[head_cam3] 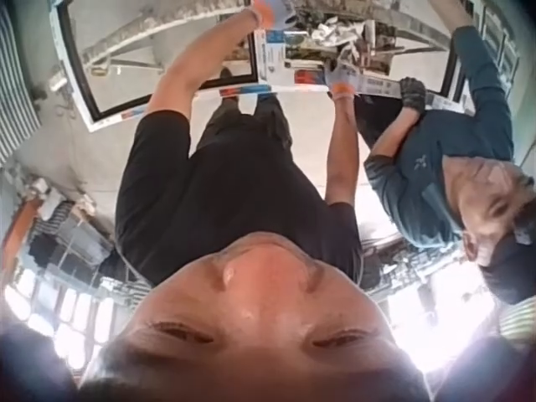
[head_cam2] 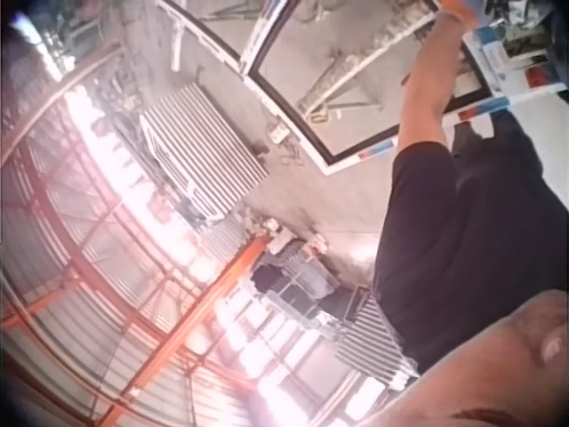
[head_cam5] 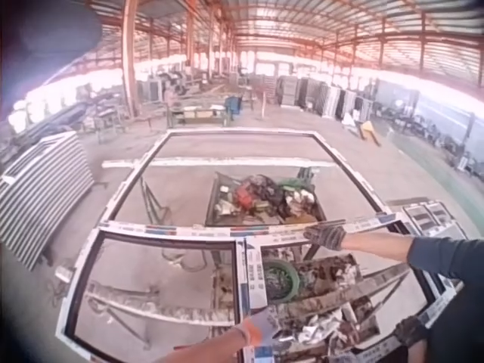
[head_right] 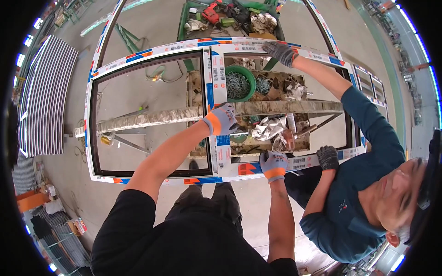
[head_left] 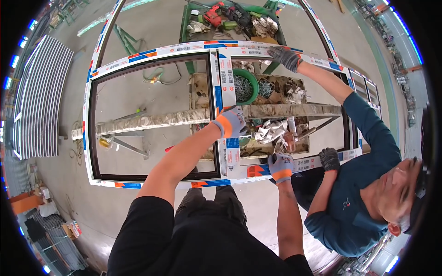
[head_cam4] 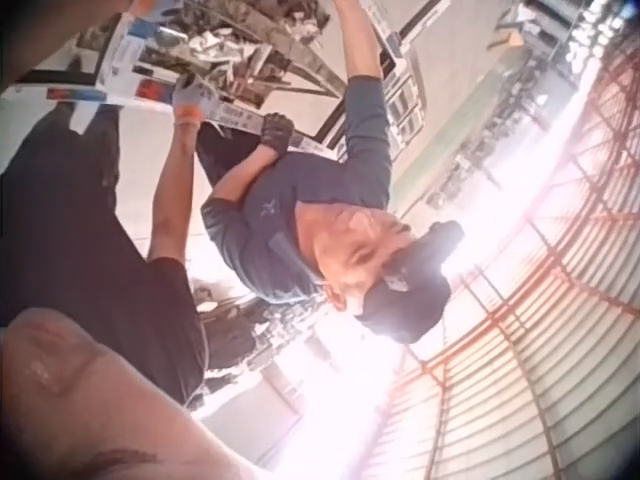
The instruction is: Assembling and securing metal window frame components using a power drill and mallet.
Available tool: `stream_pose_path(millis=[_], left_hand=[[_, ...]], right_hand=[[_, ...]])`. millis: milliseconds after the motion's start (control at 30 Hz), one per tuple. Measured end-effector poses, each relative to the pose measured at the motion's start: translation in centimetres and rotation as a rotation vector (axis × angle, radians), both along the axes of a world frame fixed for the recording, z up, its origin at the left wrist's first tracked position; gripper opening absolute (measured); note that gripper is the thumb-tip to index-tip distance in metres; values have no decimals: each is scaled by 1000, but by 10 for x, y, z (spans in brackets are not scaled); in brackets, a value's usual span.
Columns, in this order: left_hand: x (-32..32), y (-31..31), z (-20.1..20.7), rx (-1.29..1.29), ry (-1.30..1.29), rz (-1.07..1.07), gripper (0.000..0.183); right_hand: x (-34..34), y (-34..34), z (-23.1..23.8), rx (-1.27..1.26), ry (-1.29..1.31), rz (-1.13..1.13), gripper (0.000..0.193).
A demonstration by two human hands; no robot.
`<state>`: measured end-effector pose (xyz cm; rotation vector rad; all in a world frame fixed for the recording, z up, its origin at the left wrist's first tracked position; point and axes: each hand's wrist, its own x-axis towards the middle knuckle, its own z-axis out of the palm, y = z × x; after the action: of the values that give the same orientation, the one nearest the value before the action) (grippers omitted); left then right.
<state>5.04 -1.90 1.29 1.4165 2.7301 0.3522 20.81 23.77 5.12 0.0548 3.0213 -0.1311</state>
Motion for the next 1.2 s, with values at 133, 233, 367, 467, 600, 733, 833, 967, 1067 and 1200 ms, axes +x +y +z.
stream_pose_path(millis=[133,233,367,467,600,733,833,967,1067,1200], left_hand=[[2,-5,-1,-29,38,-35,37],[0,-2,-3,-99,10,-27,36],[1,4,-7,-101,-1,-48,34],[0,5,-14,-85,-13,-42,35],[6,1,-23,-38,61,-69,38],[2,-2,-21,-120,17,-60,40],[5,2,-10,-162,-60,-70,38],[-1,-7,-16,-84,56,-56,34],[-7,-1,-16,-29,-3,-99,32],[-5,-3,-15,-143,-68,-51,26]], right_hand=[[-2,-2,-5,-36,-51,-9,29],[-5,-2,-12,-28,0,30,29],[-6,5,-21,-21,-67,-6,30],[-5,3,-28,12,-61,-4,30],[-1,6,-47,14,-29,11,30],[-4,1,-46,2,23,29,30],[-9,2,-39,-47,-67,3,31],[-9,-1,-49,-3,27,41,32],[-9,1,-45,-38,-30,-5,32],[-11,-4,-53,-76,-14,17,32]])
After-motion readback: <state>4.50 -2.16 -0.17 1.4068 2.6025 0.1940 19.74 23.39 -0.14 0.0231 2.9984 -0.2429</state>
